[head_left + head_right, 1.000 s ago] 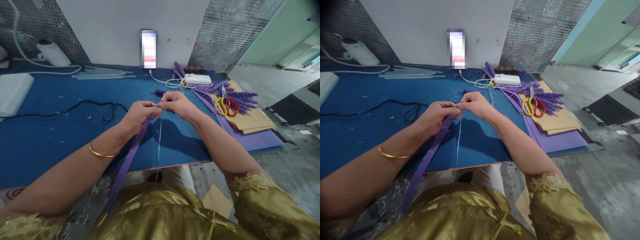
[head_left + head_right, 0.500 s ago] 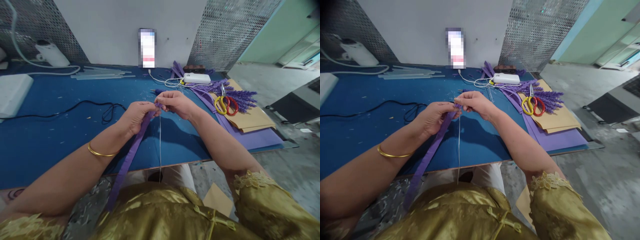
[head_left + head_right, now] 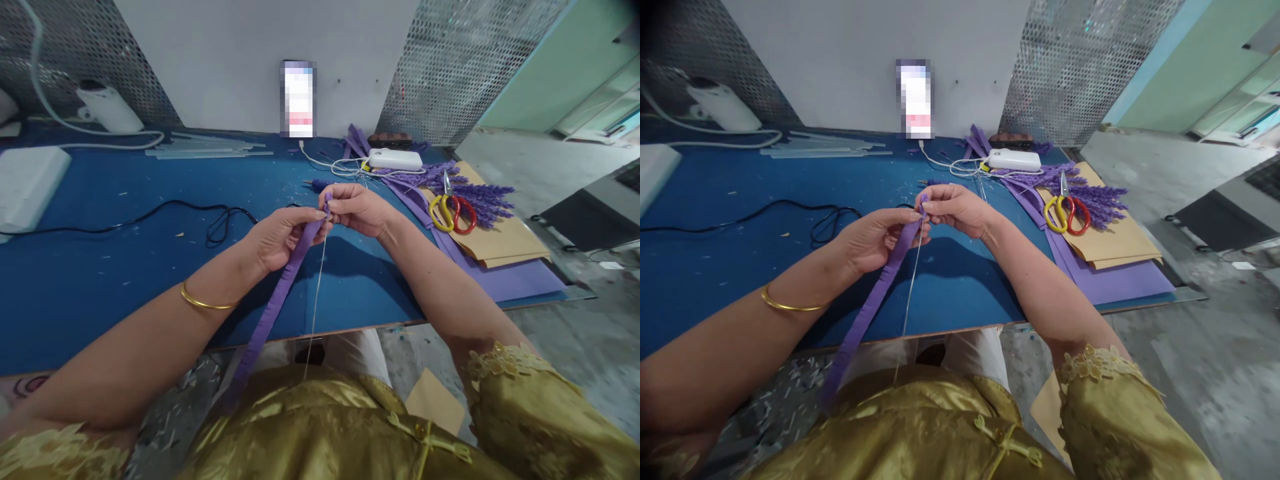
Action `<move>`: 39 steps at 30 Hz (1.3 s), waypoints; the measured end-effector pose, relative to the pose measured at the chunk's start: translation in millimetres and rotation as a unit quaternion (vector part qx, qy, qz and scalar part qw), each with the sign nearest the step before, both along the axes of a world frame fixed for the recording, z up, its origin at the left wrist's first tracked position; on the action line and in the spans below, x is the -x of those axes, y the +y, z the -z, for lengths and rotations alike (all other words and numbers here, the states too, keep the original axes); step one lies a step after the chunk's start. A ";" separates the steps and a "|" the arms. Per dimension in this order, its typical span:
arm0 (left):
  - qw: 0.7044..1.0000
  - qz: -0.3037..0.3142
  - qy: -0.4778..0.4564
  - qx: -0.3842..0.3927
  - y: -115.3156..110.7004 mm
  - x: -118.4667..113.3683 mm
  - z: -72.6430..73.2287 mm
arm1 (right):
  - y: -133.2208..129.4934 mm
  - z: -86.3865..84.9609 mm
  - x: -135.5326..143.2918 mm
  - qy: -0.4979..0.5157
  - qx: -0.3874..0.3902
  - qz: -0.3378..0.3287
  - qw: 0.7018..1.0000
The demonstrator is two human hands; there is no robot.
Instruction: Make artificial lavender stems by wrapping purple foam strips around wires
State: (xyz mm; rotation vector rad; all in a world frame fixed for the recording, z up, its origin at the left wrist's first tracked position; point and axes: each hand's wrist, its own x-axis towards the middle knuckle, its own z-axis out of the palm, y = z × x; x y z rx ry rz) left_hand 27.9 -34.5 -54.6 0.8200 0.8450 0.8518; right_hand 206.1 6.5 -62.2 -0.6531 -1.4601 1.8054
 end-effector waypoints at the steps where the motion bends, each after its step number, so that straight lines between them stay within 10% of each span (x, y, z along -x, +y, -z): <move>1: 1.000 0.006 0.001 0.000 0.2 0.8 0.0 | 0.2 -0.6 -0.3 0.004 -0.004 -0.001 1.000; 23: 0.995 0.007 0.100 -0.025 1.9 1.0 1.5 | -4.7 -16.0 -5.7 -0.153 -0.147 0.049 0.976; 39: 0.987 -0.041 0.128 -0.084 0.6 0.9 -0.2 | -14.5 -11.1 12.7 -0.141 -0.106 0.164 0.970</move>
